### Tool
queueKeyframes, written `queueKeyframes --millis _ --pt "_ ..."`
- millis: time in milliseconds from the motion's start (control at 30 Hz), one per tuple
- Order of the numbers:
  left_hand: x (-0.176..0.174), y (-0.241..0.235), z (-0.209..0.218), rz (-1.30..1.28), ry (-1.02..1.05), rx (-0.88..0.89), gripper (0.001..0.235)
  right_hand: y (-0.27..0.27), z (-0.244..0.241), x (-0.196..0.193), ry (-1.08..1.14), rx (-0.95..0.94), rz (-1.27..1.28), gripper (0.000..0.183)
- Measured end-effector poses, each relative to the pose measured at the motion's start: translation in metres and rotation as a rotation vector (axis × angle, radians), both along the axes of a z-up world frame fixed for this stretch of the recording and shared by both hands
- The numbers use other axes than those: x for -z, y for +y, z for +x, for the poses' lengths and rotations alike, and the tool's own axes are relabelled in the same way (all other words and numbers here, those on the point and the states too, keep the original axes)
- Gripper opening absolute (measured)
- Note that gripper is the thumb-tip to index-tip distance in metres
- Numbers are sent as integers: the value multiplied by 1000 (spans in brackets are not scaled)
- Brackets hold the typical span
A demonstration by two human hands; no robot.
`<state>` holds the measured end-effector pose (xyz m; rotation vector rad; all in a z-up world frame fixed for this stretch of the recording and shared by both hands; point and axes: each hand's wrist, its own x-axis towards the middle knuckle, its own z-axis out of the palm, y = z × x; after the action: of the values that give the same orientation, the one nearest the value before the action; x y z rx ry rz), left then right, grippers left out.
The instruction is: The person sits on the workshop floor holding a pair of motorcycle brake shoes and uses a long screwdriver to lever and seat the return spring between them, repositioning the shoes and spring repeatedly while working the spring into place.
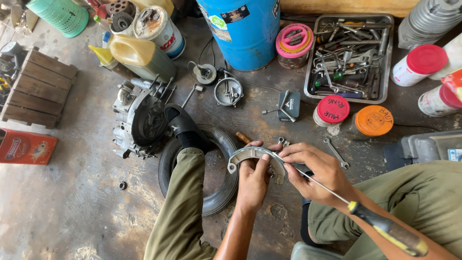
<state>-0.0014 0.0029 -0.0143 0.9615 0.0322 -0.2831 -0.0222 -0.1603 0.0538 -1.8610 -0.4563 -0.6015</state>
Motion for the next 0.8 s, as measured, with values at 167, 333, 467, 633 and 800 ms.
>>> queueKeyframes --millis 167,333,467,633,800 --pt "14 7 4 -64 69 -3 50 -4 -1 11 75 30 65 9" --pt "27 10 3 46 40 2 64 2 -2 20 125 31 61 10" --pt "27 14 13 102 55 -11 51 2 1 26 150 5 54 11" --pt "31 16 24 100 206 -102 37 4 3 57 296 51 130 11" --pt "43 20 27 120 202 -138 33 7 9 75 645 67 268 12"
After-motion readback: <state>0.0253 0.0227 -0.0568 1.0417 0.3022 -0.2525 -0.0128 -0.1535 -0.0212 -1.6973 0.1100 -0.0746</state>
